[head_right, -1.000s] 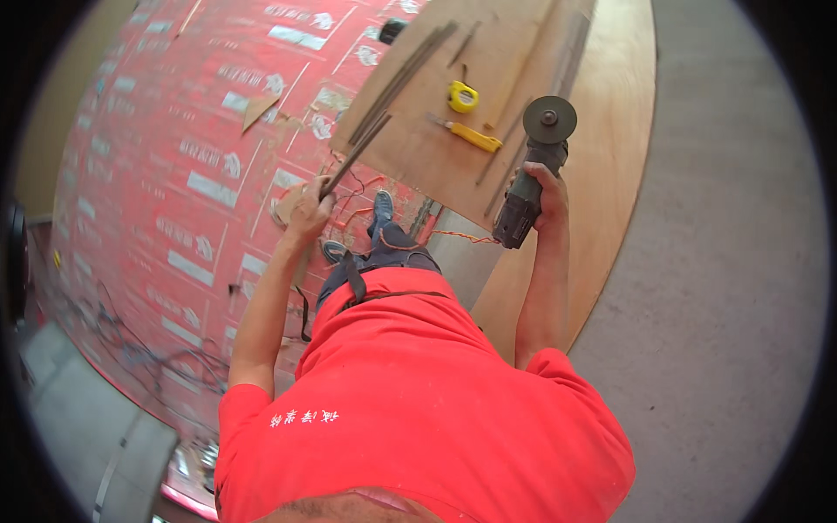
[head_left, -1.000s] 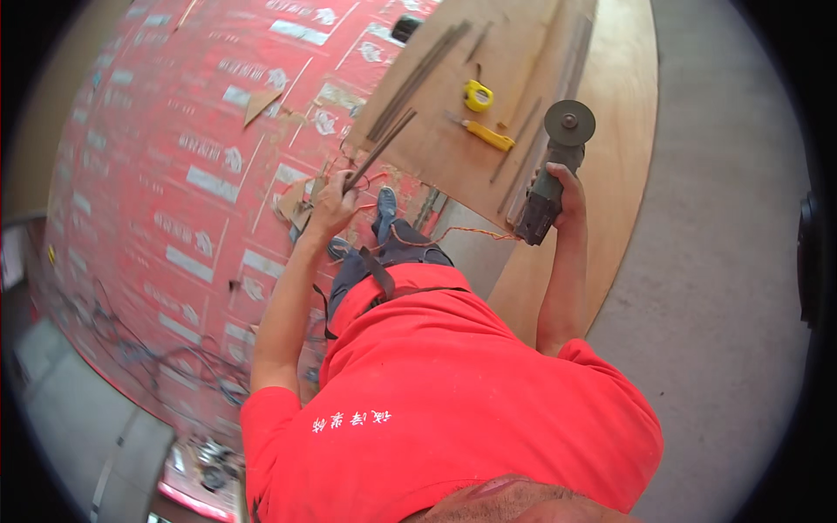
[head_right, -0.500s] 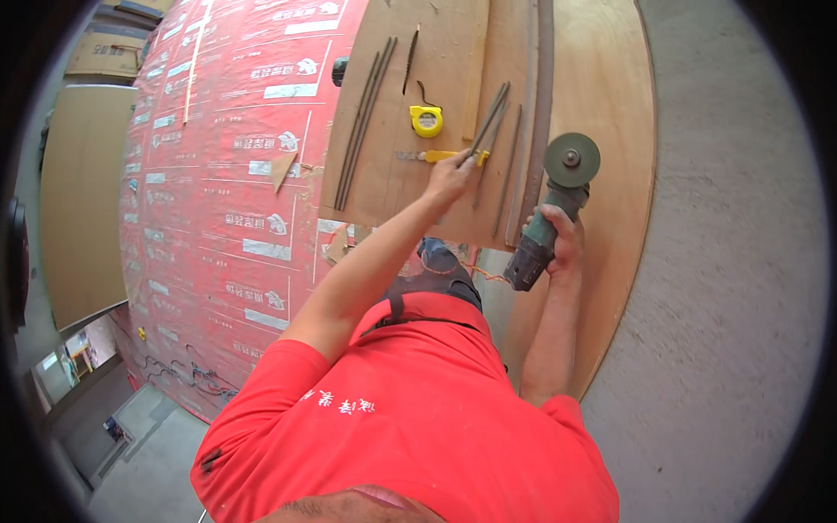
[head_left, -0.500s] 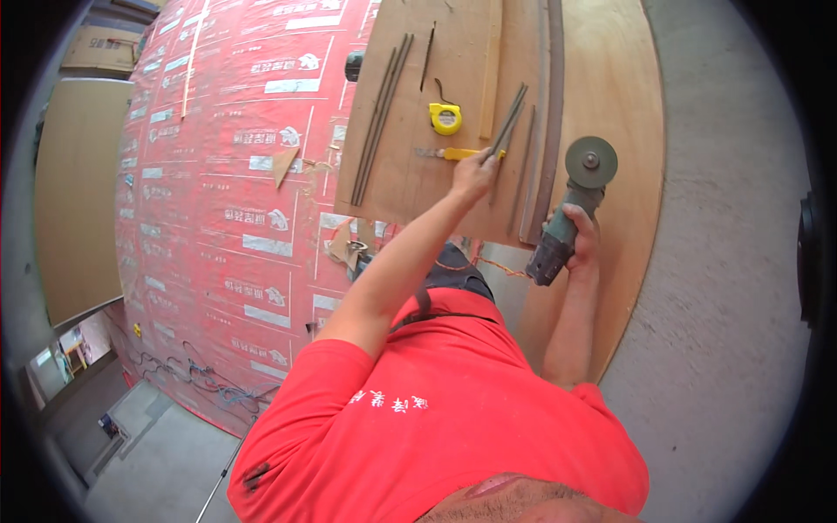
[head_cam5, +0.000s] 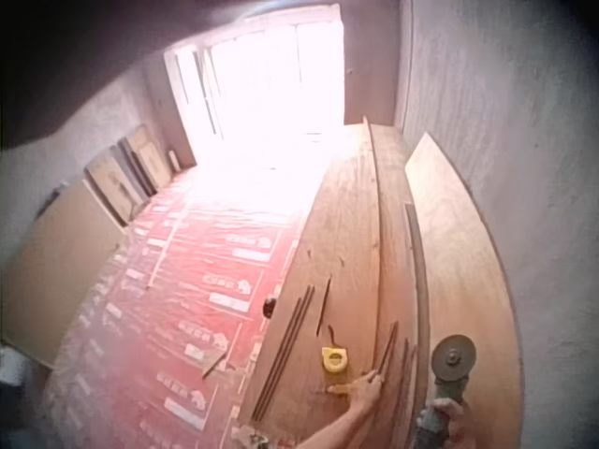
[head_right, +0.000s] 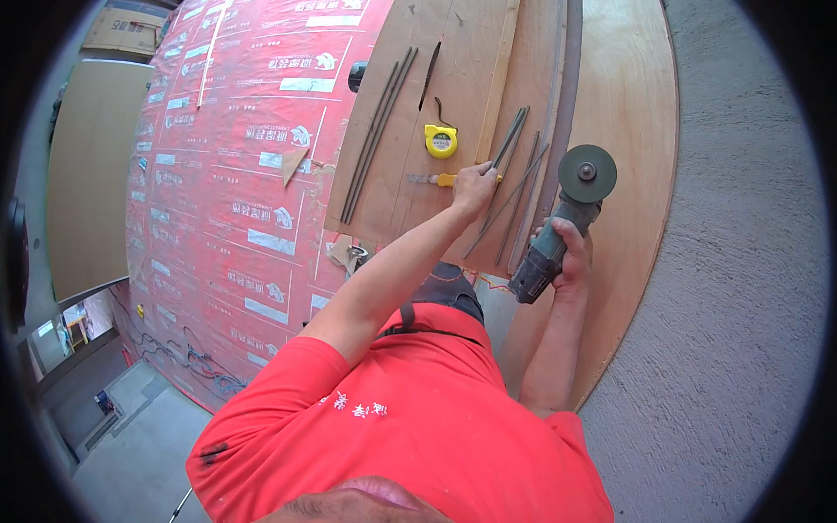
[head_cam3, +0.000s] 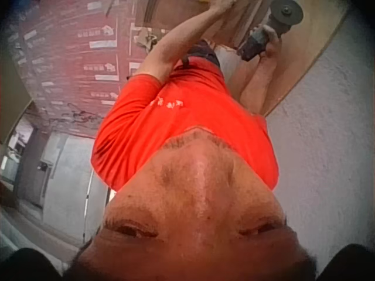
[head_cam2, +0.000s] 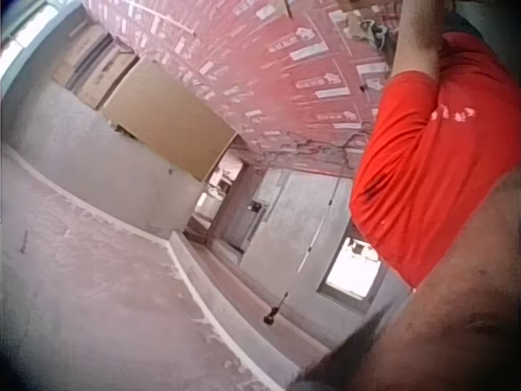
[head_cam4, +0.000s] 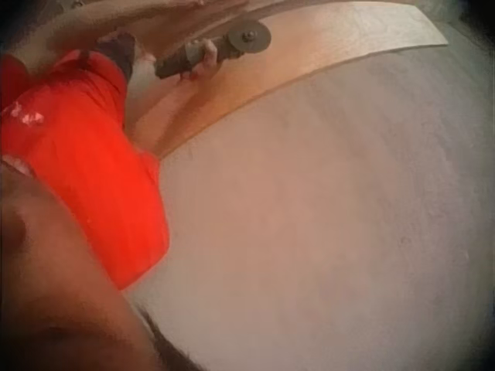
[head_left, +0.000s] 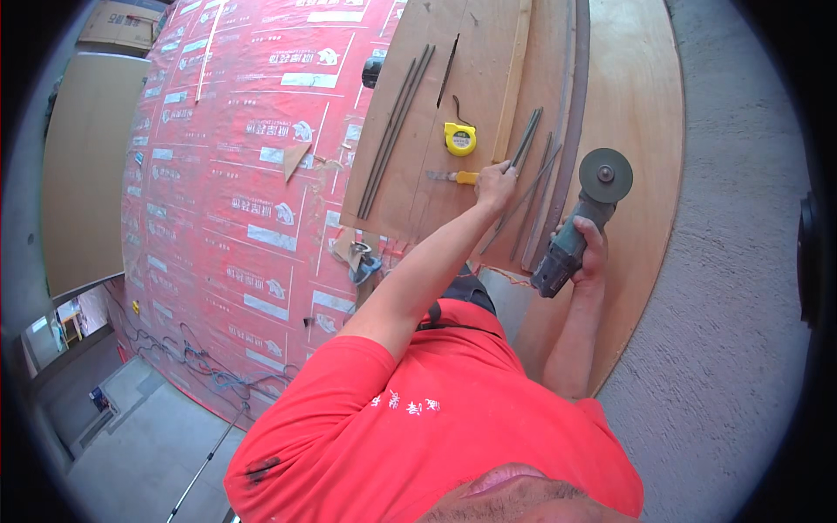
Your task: Measure several thin metal rods with a tape measure and cut them to length using an angle grinder.
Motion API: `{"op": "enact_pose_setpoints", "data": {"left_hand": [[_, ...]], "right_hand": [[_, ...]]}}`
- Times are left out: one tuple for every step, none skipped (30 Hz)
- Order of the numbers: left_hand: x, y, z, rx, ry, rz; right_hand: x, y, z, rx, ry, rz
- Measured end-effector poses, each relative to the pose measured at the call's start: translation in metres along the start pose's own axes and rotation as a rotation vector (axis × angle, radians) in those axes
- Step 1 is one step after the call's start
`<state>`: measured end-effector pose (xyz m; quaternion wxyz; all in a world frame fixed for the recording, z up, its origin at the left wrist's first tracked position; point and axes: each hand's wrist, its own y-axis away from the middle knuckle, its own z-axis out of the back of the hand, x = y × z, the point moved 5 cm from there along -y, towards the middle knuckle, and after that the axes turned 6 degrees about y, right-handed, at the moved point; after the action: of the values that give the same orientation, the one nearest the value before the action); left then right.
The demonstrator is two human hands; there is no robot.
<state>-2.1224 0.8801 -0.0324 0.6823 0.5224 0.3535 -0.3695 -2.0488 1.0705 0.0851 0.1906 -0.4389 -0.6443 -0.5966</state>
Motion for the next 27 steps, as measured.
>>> {"op": "enact_pose_setpoints", "data": {"left_hand": [[-0.001, -0.002, -0.001, -0.018, 0.046, -0.047], [0.004, -0.005, -0.002, -0.016, 0.064, 0.001], [0.007, -0.008, -0.006, -0.015, 0.103, 0.012], [0.009, -0.011, -0.006, -0.062, 0.107, -0.028], [0.014, -0.014, -0.011, -0.026, 0.119, 0.014], [0.018, -0.017, -0.013, 0.011, 0.138, 0.043], [0.02, -0.02, -0.013, 0.037, 0.125, 0.038], [0.019, -0.02, -0.014, 0.049, 0.124, 0.034], [0.017, -0.019, -0.011, 0.015, 0.122, 0.02], [0.015, -0.017, -0.007, 0.006, 0.14, 0.026], [0.008, -0.014, 0.0, -0.038, 0.011, -0.07], [0.004, -0.012, 0.001, -0.031, -0.003, -0.038], [-0.001, -0.009, 0.002, -0.012, 0.064, -0.012], [-0.006, -0.007, 0.002, 0.009, 0.142, -0.006], [-0.011, -0.006, 0.003, 0.007, 0.126, 0.013], [-0.017, -0.005, 0.002, 0.013, 0.167, 0.011], [-0.022, -0.004, 0.004, 0.018, 0.215, 0.002], [-0.026, -0.003, 0.008, 0.035, 0.258, -0.004], [-0.028, -0.004, 0.017, 0.058, 0.317, -0.02], [-0.038, -0.001, 0.04, -0.084, 0.128, -0.283], [-0.031, -0.004, 0.066, -0.116, 0.122, -0.259], [-0.026, -0.007, 0.097, -0.141, 0.163, -0.319], [-0.016, -0.011, 0.135, -0.216, -0.005, -0.284], [-0.01, -0.011, 0.172, -0.29, -0.13, -0.36], [0.005, -0.014, 0.205, -0.367, -0.23, -0.248], [0.018, -0.013, 0.226, -0.44, -0.305, -0.201], [0.031, -0.012, 0.235, -0.45, -0.307, -0.192]], "right_hand": [[-0.001, -0.001, 0.0, 0.0, 0.003, -0.025], [-0.003, -0.003, -0.001, 0.021, -0.031, -0.043], [-0.002, -0.004, -0.001, 0.035, -0.064, -0.032], [-0.003, -0.005, 0.0, 0.011, -0.063, -0.051], [-0.002, -0.005, 0.001, 0.003, -0.067, -0.064], [-0.001, -0.005, 0.001, 0.004, -0.038, -0.038], [0.001, -0.004, 0.0, 0.001, -0.01, 0.006], [0.003, -0.003, -0.001, 0.028, -0.028, 0.007], [0.003, -0.002, -0.001, 0.019, -0.032, -0.01], [0.005, -0.001, -0.001, 0.006, -0.025, 0.013], [0.008, 0.0, -0.002, 0.013, -0.028, 0.056], [0.008, 0.0, -0.001, -0.007, -0.023, 0.041], [0.009, 0.0, -0.002, -0.003, -0.025, 0.037], [0.01, 0.0, -0.002, 0.007, -0.029, 0.06], [0.009, 0.0, -0.001, 0.002, -0.031, 0.034], [0.009, -0.001, -0.001, 0.009, -0.034, 0.03], [0.01, -0.001, -0.001, 0.026, -0.037, 0.054], [0.008, -0.002, -0.001, 0.04, -0.036, 0.016], [0.007, -0.003, -0.002, 0.057, -0.053, -0.016], [0.005, -0.002, -0.002, 0.063, -0.07, -0.037], [0.005, -0.002, -0.002, 0.062, -0.061, -0.053], [0.004, -0.003, -0.003, 0.094, -0.066, -0.08], [0.005, -0.003, -0.003, 0.089, -0.048, -0.067], [0.008, -0.003, -0.002, 0.076, -0.037, -0.025], [0.009, -0.003, -0.003, 0.079, -0.024, -0.01], [0.007, -0.002, -0.004, 0.076, -0.032, -0.037], [0.007, -0.002, -0.004, 0.074, -0.022, -0.034]]}}
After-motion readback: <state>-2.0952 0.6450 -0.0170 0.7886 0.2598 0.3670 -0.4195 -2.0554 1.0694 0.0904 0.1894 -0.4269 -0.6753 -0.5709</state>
